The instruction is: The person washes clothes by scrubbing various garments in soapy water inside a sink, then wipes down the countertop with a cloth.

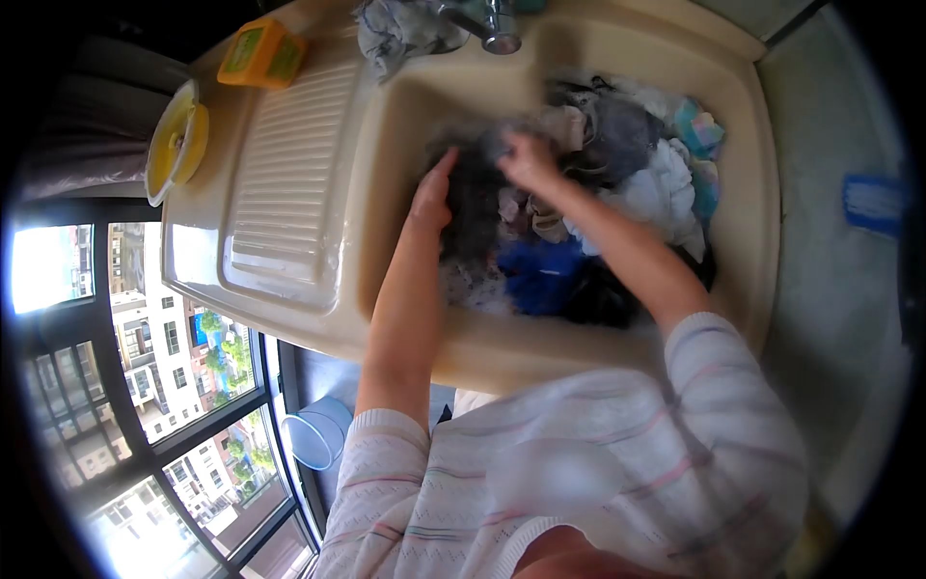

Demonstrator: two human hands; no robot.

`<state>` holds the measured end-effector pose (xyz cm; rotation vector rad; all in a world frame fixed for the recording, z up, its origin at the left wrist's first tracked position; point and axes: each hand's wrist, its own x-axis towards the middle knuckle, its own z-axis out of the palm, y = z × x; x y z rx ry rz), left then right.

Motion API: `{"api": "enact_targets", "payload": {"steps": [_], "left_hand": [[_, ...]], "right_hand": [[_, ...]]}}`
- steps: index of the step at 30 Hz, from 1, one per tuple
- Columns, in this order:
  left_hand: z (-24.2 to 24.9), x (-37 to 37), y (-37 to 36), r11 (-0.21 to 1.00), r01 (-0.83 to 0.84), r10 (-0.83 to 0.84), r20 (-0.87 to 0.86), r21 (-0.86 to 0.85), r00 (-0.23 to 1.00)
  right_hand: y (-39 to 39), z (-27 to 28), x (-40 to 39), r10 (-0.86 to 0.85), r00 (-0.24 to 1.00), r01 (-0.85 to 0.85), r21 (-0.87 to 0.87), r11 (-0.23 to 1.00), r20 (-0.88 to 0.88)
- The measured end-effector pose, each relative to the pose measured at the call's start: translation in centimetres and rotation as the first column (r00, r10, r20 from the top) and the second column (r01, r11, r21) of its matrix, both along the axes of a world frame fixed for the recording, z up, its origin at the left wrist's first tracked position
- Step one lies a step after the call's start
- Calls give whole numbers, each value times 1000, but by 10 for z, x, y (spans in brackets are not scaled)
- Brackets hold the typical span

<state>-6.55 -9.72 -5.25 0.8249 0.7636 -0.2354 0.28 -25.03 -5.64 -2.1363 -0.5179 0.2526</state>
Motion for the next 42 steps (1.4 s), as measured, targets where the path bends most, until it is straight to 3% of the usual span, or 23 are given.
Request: {"api": "enact_targets", "payload": {"steps": [2, 4, 5, 7, 8, 9, 11, 13, 14, 17, 18, 19, 21, 23, 25, 28, 30, 32, 36, 37, 39, 40, 42], "left_hand": [[-24, 0, 19, 906, 212, -182, 114, -367, 977], [-38, -18, 11, 961, 99, -219, 488, 259, 845], [-45, -15, 9, 989, 67, -127, 520, 133, 844], [-54, -6, 1, 992, -1, 72, 558, -127, 827], [-25, 4, -14, 966, -211, 212, -8, -149, 977], [5, 3, -30, 997, -53, 52, -6, -61, 999], [5, 7, -35, 988, -148, 148, -1, -44, 989], [-44, 0, -11, 957, 1, 98, 327, -289, 940], [-50, 0, -9, 979, -2, 107, 507, -203, 856], [-39, 9, -14, 994, -95, 94, 14, 50, 995], [19, 11, -30, 997, -80, 80, -37, -6, 996], [31, 11, -26, 987, -44, 39, -39, -153, 999], [17, 12, -3, 989, -57, 60, -21, 135, 998], [-18, 3, 12, 902, 58, -77, 28, 427, 997], [-28, 0, 14, 784, 189, -214, -29, 591, 976], [4, -5, -18, 591, 403, -302, -272, 698, 914], [-4, -1, -3, 901, 278, -239, -154, 332, 959], [21, -1, 1, 981, 181, -182, -20, -72, 983], [-14, -16, -2, 896, 115, -304, 405, 429, 862], [-28, -12, -5, 979, 41, -124, 429, 198, 895], [-45, -5, -11, 951, -142, 236, 346, -275, 908], [-5, 4, -28, 984, -151, 151, -4, -91, 989], [9, 7, -38, 991, -116, 115, -19, -68, 993]], "right_hand": [[23, 34, -59, 146, 949, -194, 155, 969, 280], [34, 49, -85, 187, 894, -261, 136, 956, 407], [39, 41, -82, 224, 852, -286, 62, 956, 473], [57, 2, -43, -146, 945, 150, 9, 989, 293], [62, -16, -9, -187, 965, 180, 57, 982, 182], [46, -18, 9, -78, 996, 77, 13, 997, 41], [45, 1, -2, -145, 968, 144, 20, 989, 203], [38, 33, -43, -37, 939, 3, 99, 995, 342], [34, 33, -58, -13, 929, -29, 109, 994, 370], [22, 18, -35, -61, 976, 64, -5, 998, 210], [21, -17, -4, -184, 974, 196, -80, 977, 133], [1, -13, 18, -73, 987, 114, -311, 944, 141], [-20, -16, 38, -72, 975, 141, -336, 931, 210], [-25, -14, 31, -232, 952, 257, -111, 960, 200], [-23, -24, 3, -46, 893, 94, -85, 992, 447], [-22, -65, 24, 115, 956, -8, -368, 930, 271], [-14, -34, 34, 33, 995, 12, -425, 905, 98], [-1, -7, 11, 99, 995, -96, -97, 991, 27], [34, 46, -73, 221, 854, -346, 197, 917, 472], [41, 37, -75, 151, 758, -350, 200, 915, 635], [48, 27, -33, -53, 965, 40, 57, 998, 258], [56, -18, 3, -53, 918, 93, -84, 992, 393], [50, -1, 1, -90, 947, 110, -49, 993, 307]]}}
